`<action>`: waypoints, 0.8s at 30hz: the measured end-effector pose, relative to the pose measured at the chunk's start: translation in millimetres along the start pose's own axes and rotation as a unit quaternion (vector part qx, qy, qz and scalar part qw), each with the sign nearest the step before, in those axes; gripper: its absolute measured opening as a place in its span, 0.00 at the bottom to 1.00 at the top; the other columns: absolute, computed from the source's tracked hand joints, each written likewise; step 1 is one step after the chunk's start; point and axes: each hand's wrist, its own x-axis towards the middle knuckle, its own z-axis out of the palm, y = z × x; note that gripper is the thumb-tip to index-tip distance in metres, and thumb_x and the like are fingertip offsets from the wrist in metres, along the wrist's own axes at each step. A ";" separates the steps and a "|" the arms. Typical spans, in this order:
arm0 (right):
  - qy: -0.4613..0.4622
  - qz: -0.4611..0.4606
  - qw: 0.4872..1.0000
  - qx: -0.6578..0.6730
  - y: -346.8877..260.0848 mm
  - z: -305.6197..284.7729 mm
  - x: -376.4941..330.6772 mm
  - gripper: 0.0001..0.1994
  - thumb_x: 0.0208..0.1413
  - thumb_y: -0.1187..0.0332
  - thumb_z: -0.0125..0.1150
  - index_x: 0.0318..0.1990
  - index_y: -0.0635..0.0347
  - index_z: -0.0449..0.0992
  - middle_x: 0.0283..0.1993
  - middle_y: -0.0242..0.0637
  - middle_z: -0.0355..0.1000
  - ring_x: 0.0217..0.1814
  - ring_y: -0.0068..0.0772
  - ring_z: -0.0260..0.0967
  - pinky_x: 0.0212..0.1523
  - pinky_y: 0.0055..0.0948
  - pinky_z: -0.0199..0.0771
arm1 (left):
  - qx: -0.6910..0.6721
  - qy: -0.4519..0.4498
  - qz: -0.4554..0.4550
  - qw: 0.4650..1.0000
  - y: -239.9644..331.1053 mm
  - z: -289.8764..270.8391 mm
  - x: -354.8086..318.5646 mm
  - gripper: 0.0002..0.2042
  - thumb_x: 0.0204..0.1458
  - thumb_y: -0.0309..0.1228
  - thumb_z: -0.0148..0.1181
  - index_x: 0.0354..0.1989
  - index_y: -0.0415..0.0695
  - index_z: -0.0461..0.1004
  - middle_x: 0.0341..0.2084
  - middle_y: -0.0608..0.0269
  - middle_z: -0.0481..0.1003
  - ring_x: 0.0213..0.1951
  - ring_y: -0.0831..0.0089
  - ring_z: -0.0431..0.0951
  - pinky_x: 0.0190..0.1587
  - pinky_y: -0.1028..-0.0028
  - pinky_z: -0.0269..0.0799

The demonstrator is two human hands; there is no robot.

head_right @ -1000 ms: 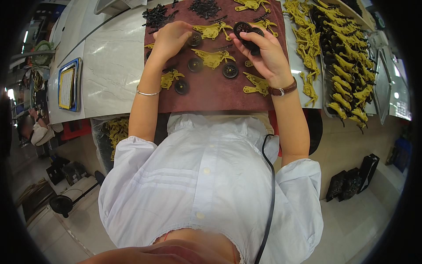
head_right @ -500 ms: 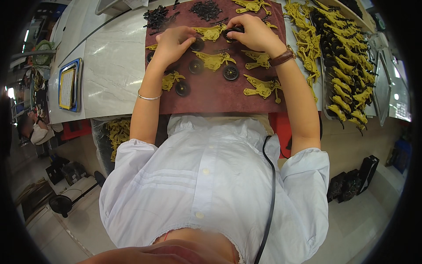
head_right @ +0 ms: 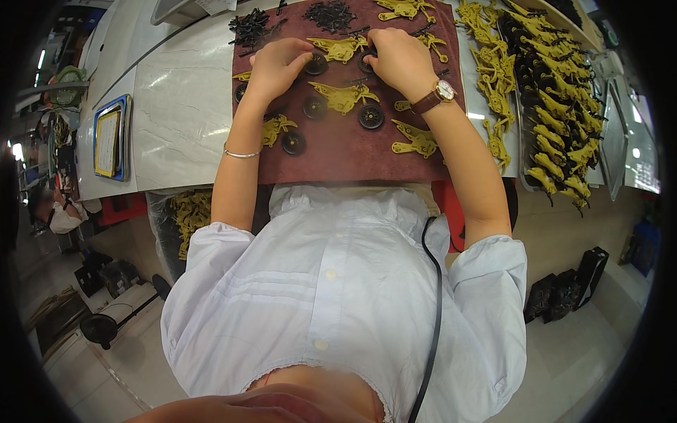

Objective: The person wipes their hands with a tissue, places toy motorcycle frames onto the mat, and attaches small black parts and wheels onto each frame by hand.

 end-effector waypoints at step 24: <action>-0.075 0.130 0.888 0.435 -9.2 -42.1 -139.0 0.10 0.47 0.67 0.67 0.36 0.61 0.80 0.29 0.38 0.76 0.30 0.30 0.71 0.33 0.27 0.68 | 0.018 0.066 0.005 0.998 4.2 9.9 0.5 0.06 0.46 0.34 0.62 0.32 0.51 0.81 0.23 0.68 0.79 0.36 0.67 0.75 0.41 0.64 0.54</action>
